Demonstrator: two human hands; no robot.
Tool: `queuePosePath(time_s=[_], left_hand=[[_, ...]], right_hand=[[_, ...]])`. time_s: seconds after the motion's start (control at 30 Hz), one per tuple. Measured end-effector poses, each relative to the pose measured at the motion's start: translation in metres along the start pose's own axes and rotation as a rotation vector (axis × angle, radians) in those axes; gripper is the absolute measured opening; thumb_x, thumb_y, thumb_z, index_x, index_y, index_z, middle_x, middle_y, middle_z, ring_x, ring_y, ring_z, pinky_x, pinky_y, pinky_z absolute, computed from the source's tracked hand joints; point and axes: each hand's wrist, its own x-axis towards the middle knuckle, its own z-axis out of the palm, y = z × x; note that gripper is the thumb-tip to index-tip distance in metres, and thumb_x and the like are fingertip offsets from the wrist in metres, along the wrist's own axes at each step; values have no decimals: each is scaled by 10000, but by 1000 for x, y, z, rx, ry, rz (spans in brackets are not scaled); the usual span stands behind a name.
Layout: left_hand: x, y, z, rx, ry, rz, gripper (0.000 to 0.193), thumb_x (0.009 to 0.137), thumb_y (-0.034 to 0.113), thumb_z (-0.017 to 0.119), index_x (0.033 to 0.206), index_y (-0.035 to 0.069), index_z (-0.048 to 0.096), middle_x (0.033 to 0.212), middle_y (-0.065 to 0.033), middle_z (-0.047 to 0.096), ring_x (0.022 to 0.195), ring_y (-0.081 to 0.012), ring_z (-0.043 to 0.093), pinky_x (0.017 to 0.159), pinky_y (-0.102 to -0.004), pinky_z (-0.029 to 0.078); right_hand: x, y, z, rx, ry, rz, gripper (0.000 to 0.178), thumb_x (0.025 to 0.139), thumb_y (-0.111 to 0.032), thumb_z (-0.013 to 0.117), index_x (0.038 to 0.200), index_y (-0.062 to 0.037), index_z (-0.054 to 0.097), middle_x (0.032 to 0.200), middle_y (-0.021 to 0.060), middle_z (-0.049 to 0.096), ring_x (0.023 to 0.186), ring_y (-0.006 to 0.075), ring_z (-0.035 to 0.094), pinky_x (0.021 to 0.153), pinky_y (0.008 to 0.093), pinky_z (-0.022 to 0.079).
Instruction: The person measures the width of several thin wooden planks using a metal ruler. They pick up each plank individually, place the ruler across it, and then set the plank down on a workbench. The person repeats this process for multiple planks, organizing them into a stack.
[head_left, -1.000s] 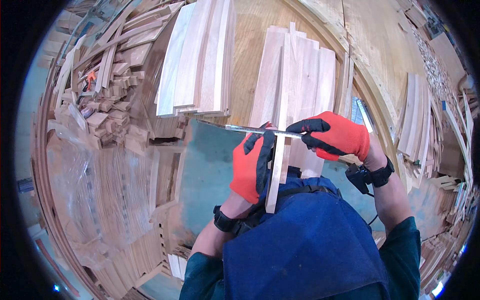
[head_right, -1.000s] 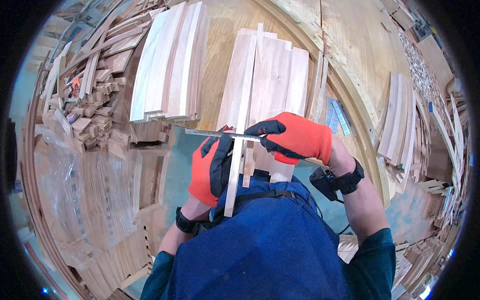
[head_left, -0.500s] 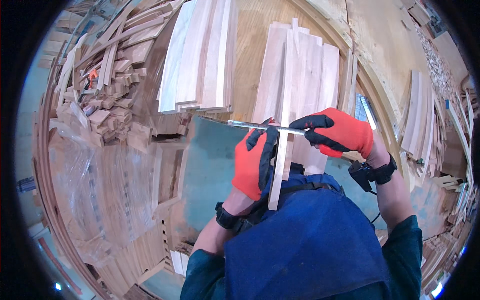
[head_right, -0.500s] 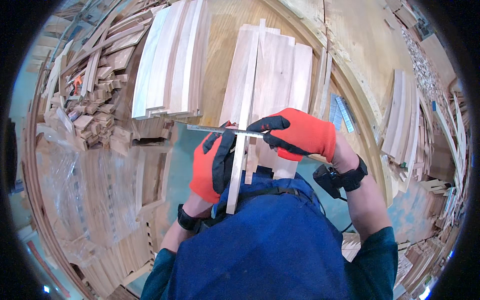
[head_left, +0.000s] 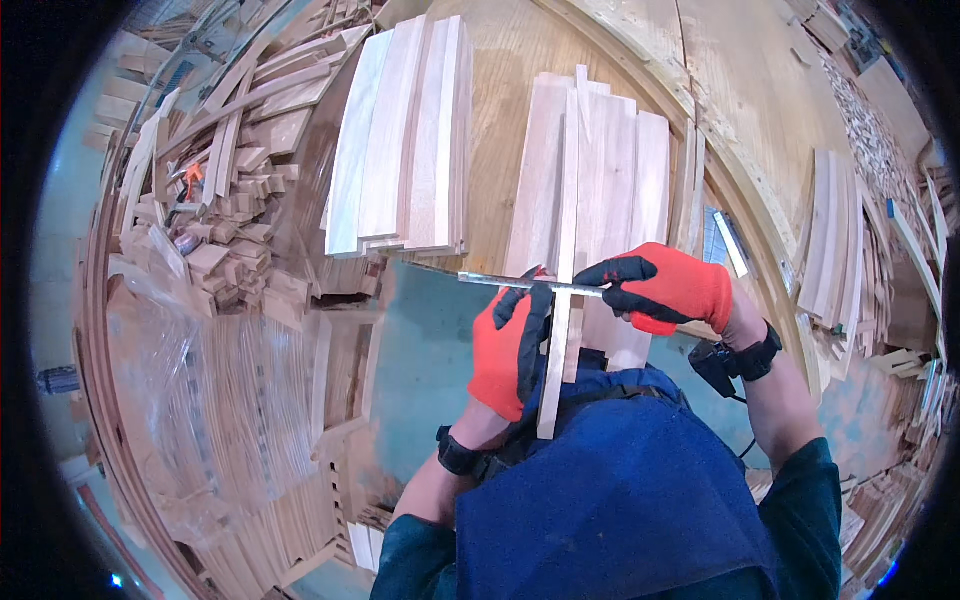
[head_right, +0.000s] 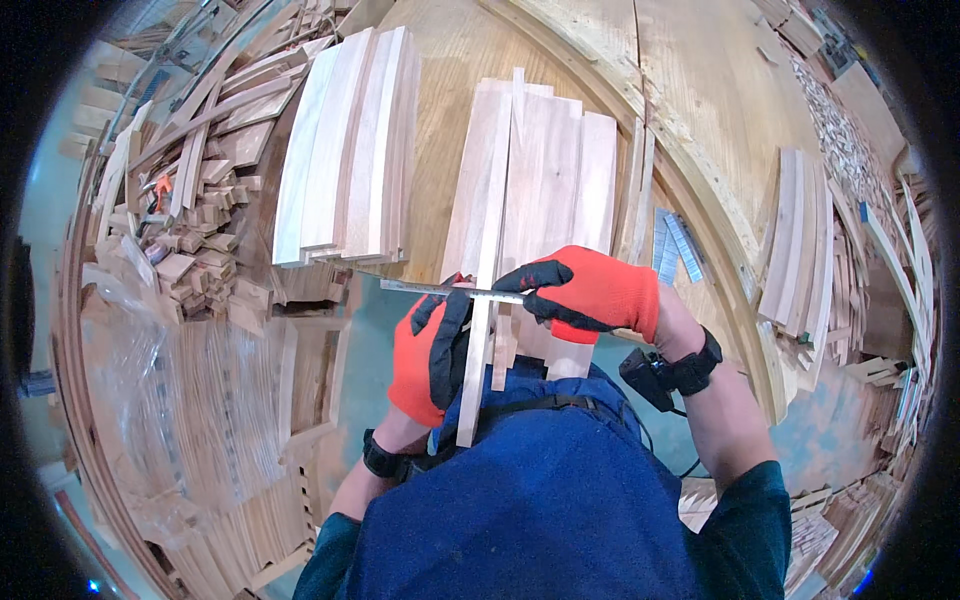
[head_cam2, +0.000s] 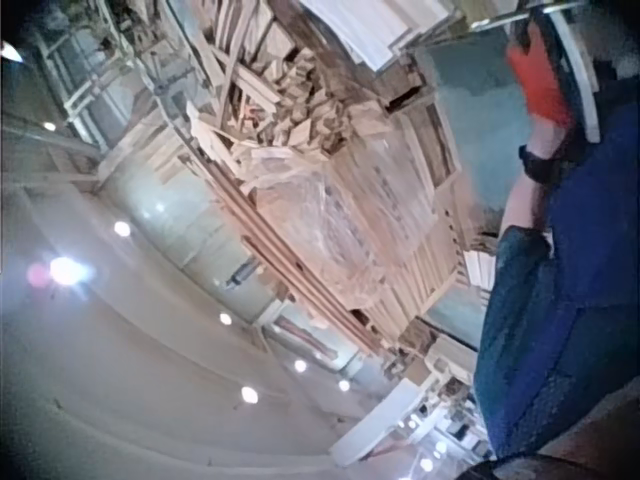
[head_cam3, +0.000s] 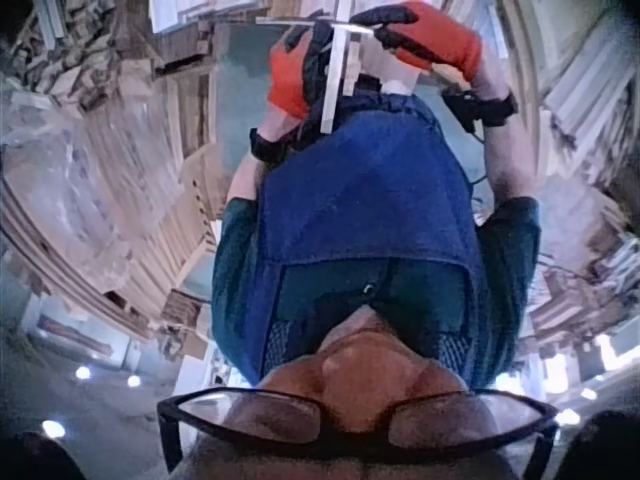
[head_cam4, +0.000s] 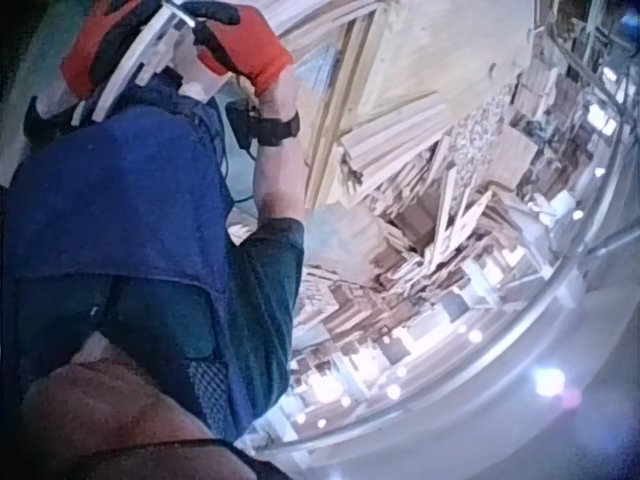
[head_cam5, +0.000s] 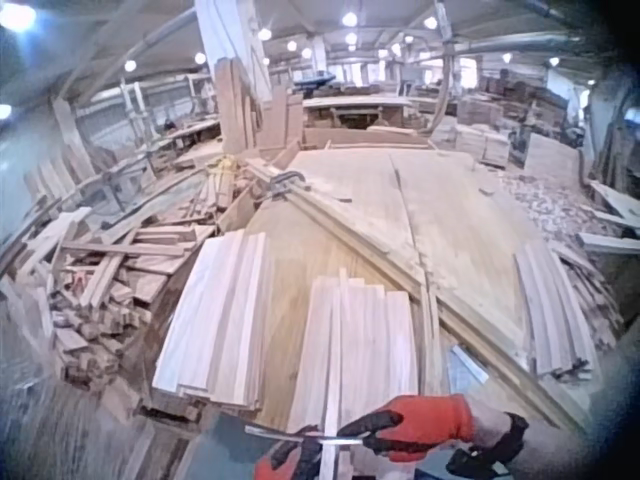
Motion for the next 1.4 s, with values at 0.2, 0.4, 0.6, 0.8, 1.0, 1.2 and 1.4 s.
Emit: queuePosePath(time_s=[0.2,0.4,0.6,0.8,1.0,1.2,1.4], left_hand=[[0,1,1,-118,-3,-86,298,1032,140,608,1283,-17,638,1102,-11,676,970,-59,596,851,-233,505],[-1,3,3,33,13,0,297,1031,150,615,1272,-20,645,1083,-12,677,948,-65,597,834,-232,504],[-1,3,2,144,-5,99,302,1030,157,618,1268,-26,650,1077,-10,681,953,-66,595,832,-233,501],[4,5,-1,-104,0,-174,436,1009,145,644,1391,-41,547,1223,-68,650,1096,-106,592,925,-255,499],[4,16,-2,-24,-123,-286,765,904,121,759,1516,-78,344,1456,-150,495,1315,-198,501,1031,-324,479],[16,12,2,332,-86,-105,745,885,175,767,1505,-14,400,1411,-169,537,1248,-239,560,986,-362,504],[41,-4,34,911,-127,35,836,818,353,785,1503,83,390,1440,-239,436,1341,-412,455,1064,-468,443]], right_hand=[[1,7,3,65,28,-13,392,922,-136,585,1298,-86,682,718,-29,600,593,46,513,552,257,448],[1,10,0,3,-13,-55,426,934,-158,593,1344,-50,640,707,3,614,603,79,539,578,285,477],[2,12,0,30,-1,-61,427,934,-160,596,1343,-48,639,711,7,622,608,81,554,580,285,480],[-1,10,1,54,21,-10,402,943,-151,586,1323,-36,650,712,8,617,612,76,553,594,271,480],[-21,47,-15,159,495,-260,270,990,-200,605,1168,-28,712,799,22,656,628,70,560,585,242,459],[-63,102,-33,426,914,-119,285,995,-247,632,1118,-7,723,756,20,618,624,85,566,596,231,456],[-84,195,-24,299,1155,44,209,988,-177,602,1082,-22,706,874,61,699,732,100,627,642,248,483]])
